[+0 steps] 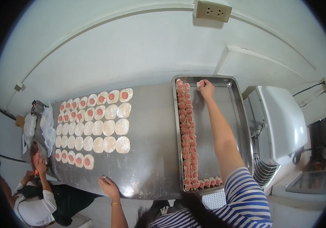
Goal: The person folds small round dough wrappers around pink filling to form dumplings and places them in neat rows on a metal tray. Another person works across the table, also preparing dumplings. The camera wearer repeatedly picks up a wrapper, folds it, and arranges the finished dumplings on the tray.
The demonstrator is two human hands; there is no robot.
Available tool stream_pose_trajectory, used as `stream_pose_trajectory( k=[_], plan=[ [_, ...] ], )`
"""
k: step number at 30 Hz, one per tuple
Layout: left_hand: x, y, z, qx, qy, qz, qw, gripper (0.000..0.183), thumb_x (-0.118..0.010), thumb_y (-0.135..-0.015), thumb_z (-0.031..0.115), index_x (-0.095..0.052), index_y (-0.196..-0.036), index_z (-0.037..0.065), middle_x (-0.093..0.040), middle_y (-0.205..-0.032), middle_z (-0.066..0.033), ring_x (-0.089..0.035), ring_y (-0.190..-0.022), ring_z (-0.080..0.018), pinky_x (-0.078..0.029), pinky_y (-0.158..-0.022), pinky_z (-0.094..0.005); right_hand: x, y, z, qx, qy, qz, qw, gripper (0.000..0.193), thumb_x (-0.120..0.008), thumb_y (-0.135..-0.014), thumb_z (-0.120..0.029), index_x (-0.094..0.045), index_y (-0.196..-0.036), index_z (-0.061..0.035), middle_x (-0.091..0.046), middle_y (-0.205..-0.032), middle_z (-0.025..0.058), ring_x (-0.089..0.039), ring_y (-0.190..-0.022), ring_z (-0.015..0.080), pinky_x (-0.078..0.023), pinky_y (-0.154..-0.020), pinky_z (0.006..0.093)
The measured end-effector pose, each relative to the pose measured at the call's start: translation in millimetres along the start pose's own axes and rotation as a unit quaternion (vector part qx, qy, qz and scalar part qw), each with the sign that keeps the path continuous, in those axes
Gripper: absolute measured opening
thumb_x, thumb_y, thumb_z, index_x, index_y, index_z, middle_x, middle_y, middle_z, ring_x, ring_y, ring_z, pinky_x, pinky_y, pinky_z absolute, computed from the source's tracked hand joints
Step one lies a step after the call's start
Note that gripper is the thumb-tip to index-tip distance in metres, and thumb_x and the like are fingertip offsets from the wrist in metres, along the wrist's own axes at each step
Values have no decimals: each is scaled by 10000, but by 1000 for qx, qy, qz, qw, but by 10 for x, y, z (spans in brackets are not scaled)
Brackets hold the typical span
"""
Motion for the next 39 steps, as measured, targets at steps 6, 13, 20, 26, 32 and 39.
stream_pose_trajectory(
  k=[6, 13, 20, 26, 32, 39],
  plan=[
    [-41, 21, 15, -13, -52, 8, 999, 165, -447, -861, 67, -460, -1000, -21, -496, -970, -198, -488, -941, -379, -380, -830, -442, -436, -136, -115, 60, 68, 0, 996, 232, -636, -660, -58, -641, -892, -53, -620, -896, 149, -593, -856, 356, -478, -746, 421],
    [-63, 0, 20, -2, -52, -12, 999, 164, -445, -853, 73, -454, -986, -22, -490, -976, -196, -479, -941, -380, -367, -842, -446, -520, -124, -246, 147, 88, -57, 984, 230, -623, -682, -53, -627, -912, -52, -616, -892, 160, -587, -850, 362, -475, -729, 423],
    [-72, -34, -22, -7, -59, -19, 998, 187, -446, -845, 72, -455, -1001, -30, -491, -973, -200, -476, -956, -380, -366, -861, -438, -570, -192, -267, 196, 58, -108, 973, 271, -618, -689, -42, -641, -959, -58, -643, -900, 161, -615, -821, 351, -490, -716, 395],
    [-59, -33, -33, -14, -57, -13, 998, 177, -445, -841, 85, -459, -990, -10, -501, -970, -198, -490, -941, -386, -381, -834, -444, -531, -141, -338, 153, 54, -82, 983, 270, -596, -689, 1, -645, -950, -44, -648, -869, 178, -629, -837, 341, -492, -730, 389],
    [-66, -35, -43, -14, -62, -15, 998, 174, -448, -844, 86, -461, -988, -10, -502, -972, -196, -494, -932, -385, -384, -829, -443, -561, -183, -326, 190, 6, -101, 977, 280, -584, -684, 11, -644, -956, -23, -649, -877, 186, -633, -841, 345, -494, -734, 379],
    [-27, -41, 58, -4, -60, -20, 998, 170, -453, -845, 91, -460, -985, -5, -502, -965, -192, -501, -914, -379, -394, -807, -440, -600, -155, -182, 95, 29, -79, 992, 304, -581, -679, 20, -656, -970, -32, -663, -889, 179, -648, -836, 313, -504, -735, 350]
  ],
)
Point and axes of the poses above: each hand's wrist, its own y-axis away from the middle knuckle, its own x-axis out of the back of the hand, z = x × y, the point moved 5 cm from there along -y, towards the middle knuckle
